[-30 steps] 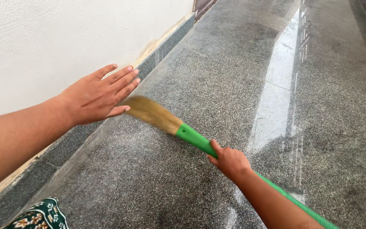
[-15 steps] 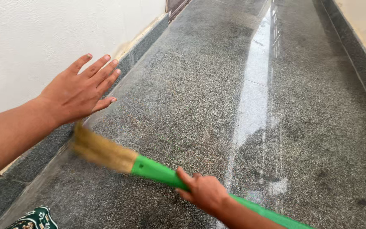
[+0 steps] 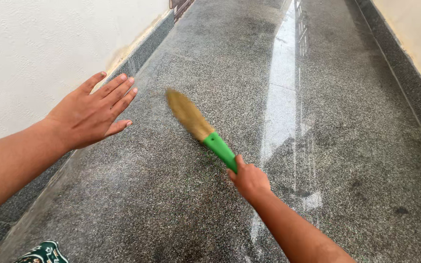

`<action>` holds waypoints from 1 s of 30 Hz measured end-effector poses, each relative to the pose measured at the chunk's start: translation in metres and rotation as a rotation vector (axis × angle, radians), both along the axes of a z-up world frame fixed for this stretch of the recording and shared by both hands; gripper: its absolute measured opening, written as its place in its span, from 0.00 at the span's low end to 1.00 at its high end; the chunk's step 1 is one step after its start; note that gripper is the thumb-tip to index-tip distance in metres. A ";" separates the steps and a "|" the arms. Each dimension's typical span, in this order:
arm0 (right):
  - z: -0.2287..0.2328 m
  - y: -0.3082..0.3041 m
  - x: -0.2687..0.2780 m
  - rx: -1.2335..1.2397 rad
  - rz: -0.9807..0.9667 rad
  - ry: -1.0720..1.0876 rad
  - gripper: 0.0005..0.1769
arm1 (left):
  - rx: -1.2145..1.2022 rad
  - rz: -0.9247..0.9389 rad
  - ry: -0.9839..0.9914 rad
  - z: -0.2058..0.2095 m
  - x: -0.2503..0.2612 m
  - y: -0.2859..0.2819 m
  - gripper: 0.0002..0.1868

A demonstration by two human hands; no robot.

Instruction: The person sweeps the floor using a broom, moving debris along a narrow hallway and near a doorway.

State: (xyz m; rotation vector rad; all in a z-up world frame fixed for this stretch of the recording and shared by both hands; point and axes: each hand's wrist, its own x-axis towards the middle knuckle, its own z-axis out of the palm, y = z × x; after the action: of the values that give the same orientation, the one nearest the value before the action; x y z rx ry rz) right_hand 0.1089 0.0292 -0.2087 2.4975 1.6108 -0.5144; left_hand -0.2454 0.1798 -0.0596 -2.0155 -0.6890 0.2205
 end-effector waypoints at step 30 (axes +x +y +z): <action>0.015 -0.105 0.077 -0.009 -0.017 -0.109 0.27 | -0.527 -0.669 -0.502 -0.047 0.059 0.002 0.39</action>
State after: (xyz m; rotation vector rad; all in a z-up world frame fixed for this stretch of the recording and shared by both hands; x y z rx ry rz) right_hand 0.1861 -0.0759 -0.1939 2.4883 1.5454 -0.3793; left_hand -0.1861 0.1818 -0.1062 -2.7237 -0.2159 -0.5726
